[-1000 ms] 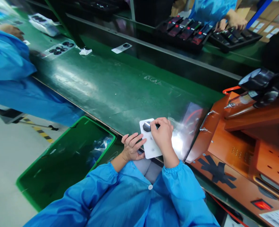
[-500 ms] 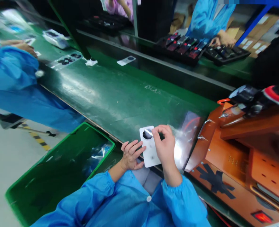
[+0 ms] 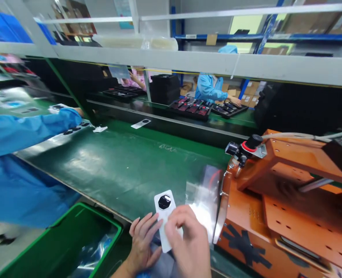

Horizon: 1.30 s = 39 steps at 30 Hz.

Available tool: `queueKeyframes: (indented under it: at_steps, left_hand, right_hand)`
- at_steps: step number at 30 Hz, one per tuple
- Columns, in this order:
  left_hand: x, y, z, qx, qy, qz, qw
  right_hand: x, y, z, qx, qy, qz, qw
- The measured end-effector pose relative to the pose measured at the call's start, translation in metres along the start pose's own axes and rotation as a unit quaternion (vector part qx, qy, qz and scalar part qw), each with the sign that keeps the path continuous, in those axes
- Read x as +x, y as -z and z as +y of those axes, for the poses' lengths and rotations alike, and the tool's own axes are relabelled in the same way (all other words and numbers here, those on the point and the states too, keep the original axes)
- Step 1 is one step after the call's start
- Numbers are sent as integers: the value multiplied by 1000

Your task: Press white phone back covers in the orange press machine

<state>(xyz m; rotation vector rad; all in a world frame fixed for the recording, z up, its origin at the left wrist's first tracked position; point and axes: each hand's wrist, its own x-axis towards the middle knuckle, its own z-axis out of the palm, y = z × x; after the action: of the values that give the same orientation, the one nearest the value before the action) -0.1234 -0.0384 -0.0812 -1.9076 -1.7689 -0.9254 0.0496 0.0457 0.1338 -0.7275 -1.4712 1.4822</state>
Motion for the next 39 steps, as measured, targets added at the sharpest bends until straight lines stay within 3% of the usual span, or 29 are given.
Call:
queueKeyframes:
  at_steps: [3,5,9,12,18,21,23,26,28,30,39]
  left_hand:
    - [10,17,14,-85,86,-30,992]
    - [17,30,21,-151,146,-16,978]
    - [40,54,29,-221,242,62,943]
    - [65,72,36,-272,247,87,926]
    - [106,92,64,-414,271,-17,869]
    - [114,91,73,-451,313,-51,835]
    - [115,90,74,-488,356,-69,794]
    - [114,90,73,-572,410,-84,705]
    - [111,90,73,-615,423,-78,661]
    - [107,89,73,-633,430,-71,640]
    - [103,86,71,-636,468,-68,610]
  right_hand:
    - [19,0,35,71,-52,30,996]
    - [23,3,47,87,-71,45,993]
    - [21,9,52,93,-91,63,989]
    - [20,14,55,89,-98,69,989]
    - [16,18,66,19,-45,81,996]
    - [7,23,64,-107,48,103,988]
    - [0,30,61,-247,198,129,940]
    - [-8,46,58,-421,455,77,781]
    - [-10,53,58,-466,530,12,709]
    - [-11,57,59,-479,541,-15,692]
    - [-11,52,68,-483,535,-16,693]
